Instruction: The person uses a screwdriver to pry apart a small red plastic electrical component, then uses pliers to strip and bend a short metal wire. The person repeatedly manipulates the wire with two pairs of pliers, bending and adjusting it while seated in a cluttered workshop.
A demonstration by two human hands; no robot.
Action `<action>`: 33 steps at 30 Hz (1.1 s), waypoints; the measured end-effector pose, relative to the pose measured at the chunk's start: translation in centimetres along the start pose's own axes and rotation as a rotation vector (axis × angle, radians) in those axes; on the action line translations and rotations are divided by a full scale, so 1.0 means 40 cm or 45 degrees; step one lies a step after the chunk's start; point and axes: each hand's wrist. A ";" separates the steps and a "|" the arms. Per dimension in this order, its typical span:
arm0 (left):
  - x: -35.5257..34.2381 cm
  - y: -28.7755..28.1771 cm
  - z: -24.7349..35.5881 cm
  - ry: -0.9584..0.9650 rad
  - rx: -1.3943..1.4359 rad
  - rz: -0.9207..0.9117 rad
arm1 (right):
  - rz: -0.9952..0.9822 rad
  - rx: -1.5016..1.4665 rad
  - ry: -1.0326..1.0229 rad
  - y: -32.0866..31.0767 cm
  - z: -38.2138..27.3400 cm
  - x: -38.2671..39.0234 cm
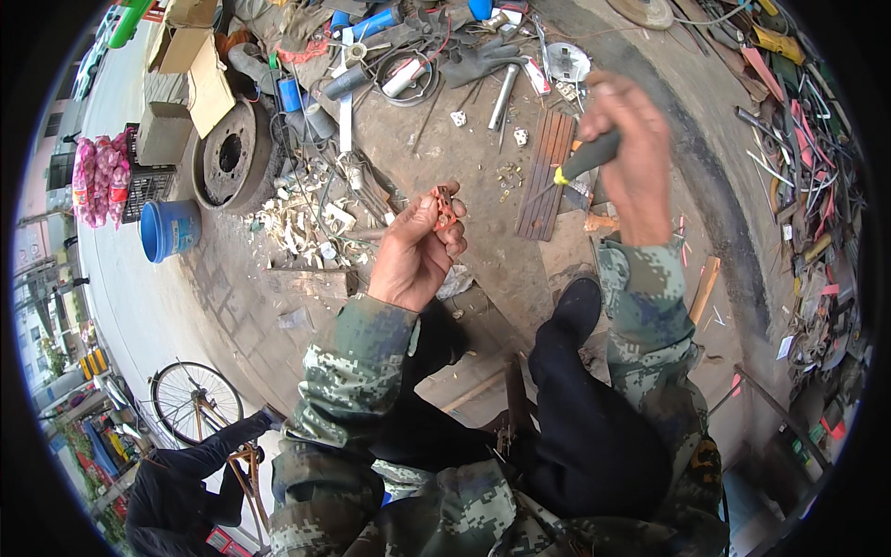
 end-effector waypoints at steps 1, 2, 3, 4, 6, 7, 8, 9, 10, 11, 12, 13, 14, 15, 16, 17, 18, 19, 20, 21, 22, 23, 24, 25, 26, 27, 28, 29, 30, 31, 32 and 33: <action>-0.003 0.001 0.000 -0.005 0.021 0.000 | -0.100 -0.239 -0.134 0.005 -0.055 0.014; -0.005 0.001 -0.001 0.002 0.020 0.015 | -0.093 -0.366 -0.123 0.006 -0.101 0.029; -0.007 0.001 -0.003 0.007 0.012 0.036 | -0.176 -0.524 -0.150 0.005 -0.140 0.045; -0.008 0.002 -0.005 0.003 -0.007 0.086 | -0.247 -0.694 -0.166 0.006 -0.162 0.060; -0.010 0.003 -0.010 0.021 -0.007 0.037 | -0.263 -0.725 -0.142 0.012 -0.166 0.088; -0.011 0.004 -0.013 0.025 -0.020 0.026 | -0.265 -0.744 -0.125 0.011 -0.164 0.092; -0.010 0.005 -0.018 0.031 -0.034 0.011 | -0.260 -0.748 -0.123 0.011 -0.158 0.095; -0.010 0.007 -0.021 0.024 -0.047 0.022 | -0.253 -0.753 -0.119 0.010 -0.150 0.097; -0.008 0.007 -0.023 0.020 -0.064 0.028 | -0.245 -0.753 -0.134 0.009 -0.143 0.100; -0.009 0.008 -0.022 0.019 -0.083 0.031 | -0.234 -0.777 -0.114 0.009 -0.137 0.101; -0.009 0.008 -0.022 0.005 -0.060 0.019 | -0.231 -0.785 -0.114 0.008 -0.135 0.102; -0.008 0.007 -0.020 -0.012 -0.037 0.006 | -0.226 -0.792 -0.115 0.009 -0.133 0.104; -0.008 0.006 -0.018 -0.026 -0.014 -0.007 | -0.223 -0.799 -0.117 0.010 -0.133 0.106; -0.008 0.005 -0.017 -0.031 -0.008 -0.031 | -0.239 -0.796 -0.120 0.013 -0.133 0.109; -0.008 0.004 -0.017 -0.037 0.012 -0.045 | -0.257 -0.795 -0.120 0.016 -0.133 0.112; -0.007 0.003 -0.017 -0.044 0.031 -0.057 | -0.260 -0.801 -0.106 0.020 -0.133 0.117; -0.006 0.002 -0.017 -0.051 0.050 -0.068 | -0.285 -0.788 -0.114 0.025 -0.132 0.121; -0.005 0.002 -0.018 -0.048 0.044 -0.072 | -0.296 -0.781 -0.112 0.028 -0.131 0.124; -0.005 0.001 -0.019 -0.060 0.052 -0.064 | -0.302 -0.780 -0.104 0.032 -0.130 0.127; -0.004 0.000 -0.018 -0.072 0.061 -0.070 | -0.328 -0.761 -0.120 0.034 -0.128 0.128; -0.005 0.000 -0.017 -0.078 0.070 -0.083 | -0.351 -0.749 -0.133 0.037 -0.126 0.127; -0.005 0.000 -0.016 -0.083 0.072 -0.081 | -0.362 -0.741 -0.137 0.038 -0.124 0.127; -0.005 0.000 -0.016 -0.084 0.075 -0.083 | -0.373 -0.747 -0.141 0.038 -0.123 0.126; -0.003 0.000 -0.016 -0.085 0.079 -0.087 | -0.373 -0.757 -0.136 0.038 -0.121 0.126; -0.002 -0.001 -0.016 -0.087 0.075 -0.085 | -0.375 -0.767 -0.132 0.038 -0.120 0.125; -0.001 0.000 -0.015 -0.088 0.071 -0.086 | -0.380 -0.766 -0.134 0.039 -0.118 0.125; 0.000 0.000 -0.015 -0.088 0.069 -0.093 | -0.385 -0.766 -0.136 0.039 -0.117 0.125; 0.000 0.000 -0.015 -0.093 0.071 -0.090 | -0.391 -0.765 -0.138 0.039 -0.116 0.125; 0.000 0.001 -0.014 -0.097 0.075 -0.092 | -0.407 -0.773 -0.143 0.040 -0.115 0.125; 0.001 0.002 -0.014 -0.099 0.079 -0.094 | -0.423 -0.779 -0.149 0.042 -0.113 0.126; 0.002 0.003 -0.014 -0.098 0.080 -0.087 | -0.440 -0.787 -0.155 0.044 -0.112 0.127; 0.003 0.004 -0.015 -0.096 0.079 -0.080 | -0.435 -0.777 -0.158 0.046 -0.111 0.128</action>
Point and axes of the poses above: each hand's wrist, its own x-axis away from the middle knuckle, its own y-axis out of the palm, z = x × y, and after that the axes turned 5 degrees about z, right-handed
